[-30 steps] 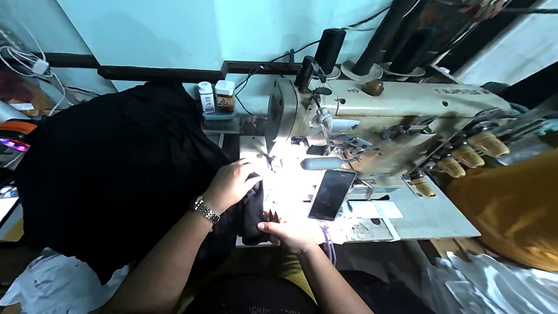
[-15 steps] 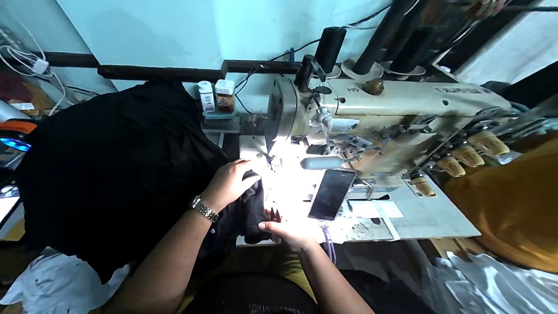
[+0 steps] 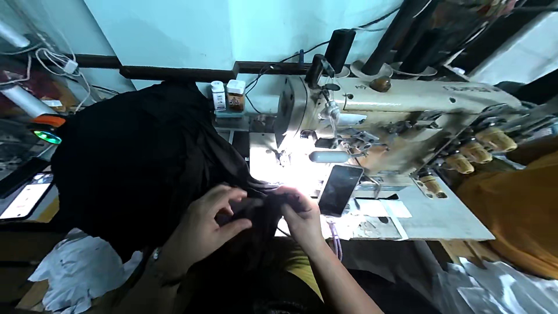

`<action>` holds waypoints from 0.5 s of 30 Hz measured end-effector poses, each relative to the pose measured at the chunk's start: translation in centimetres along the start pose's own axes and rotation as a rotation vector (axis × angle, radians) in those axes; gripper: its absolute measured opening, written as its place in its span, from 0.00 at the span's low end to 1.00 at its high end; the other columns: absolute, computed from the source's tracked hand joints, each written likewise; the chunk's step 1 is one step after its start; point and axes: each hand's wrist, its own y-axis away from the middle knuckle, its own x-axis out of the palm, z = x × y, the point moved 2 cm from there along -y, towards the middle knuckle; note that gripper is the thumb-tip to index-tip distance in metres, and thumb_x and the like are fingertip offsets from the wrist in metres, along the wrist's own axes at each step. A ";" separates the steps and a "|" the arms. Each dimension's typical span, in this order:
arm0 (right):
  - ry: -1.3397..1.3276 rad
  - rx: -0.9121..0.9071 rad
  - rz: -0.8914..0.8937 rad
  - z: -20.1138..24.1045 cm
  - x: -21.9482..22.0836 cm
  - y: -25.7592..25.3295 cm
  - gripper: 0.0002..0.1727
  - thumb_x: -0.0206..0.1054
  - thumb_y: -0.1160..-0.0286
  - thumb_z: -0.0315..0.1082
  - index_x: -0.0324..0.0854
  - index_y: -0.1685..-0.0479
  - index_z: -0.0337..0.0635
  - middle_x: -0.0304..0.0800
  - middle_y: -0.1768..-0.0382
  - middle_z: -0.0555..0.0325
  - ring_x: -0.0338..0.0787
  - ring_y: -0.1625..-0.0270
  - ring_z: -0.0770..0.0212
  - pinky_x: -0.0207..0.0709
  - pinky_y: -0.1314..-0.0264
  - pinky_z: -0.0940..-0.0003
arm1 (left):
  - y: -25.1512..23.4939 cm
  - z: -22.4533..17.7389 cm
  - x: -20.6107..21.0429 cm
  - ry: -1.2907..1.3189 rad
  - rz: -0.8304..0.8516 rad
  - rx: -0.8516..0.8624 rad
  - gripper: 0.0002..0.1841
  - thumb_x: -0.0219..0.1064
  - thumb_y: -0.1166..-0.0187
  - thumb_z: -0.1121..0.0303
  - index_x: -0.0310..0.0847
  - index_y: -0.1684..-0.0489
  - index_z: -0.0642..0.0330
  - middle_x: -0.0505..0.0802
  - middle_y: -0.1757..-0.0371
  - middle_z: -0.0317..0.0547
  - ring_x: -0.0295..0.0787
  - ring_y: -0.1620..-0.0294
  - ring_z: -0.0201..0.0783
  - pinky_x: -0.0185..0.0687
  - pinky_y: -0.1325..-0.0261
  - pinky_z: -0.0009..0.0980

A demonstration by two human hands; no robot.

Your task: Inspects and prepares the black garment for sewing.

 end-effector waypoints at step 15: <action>0.121 0.150 0.147 -1.4 0.3 2.6 0.23 0.72 0.22 0.38 0.81 0.29 0.40 0.90 0.37 0.61 0.70 0.77 0.86 0.66 0.76 0.87 | -3.1 -1.6 -2.9 -0.138 -0.306 0.083 0.11 0.70 0.24 0.68 0.90 0.51 0.64 0.93 0.53 0.41 0.89 0.55 0.26 0.88 0.52 0.23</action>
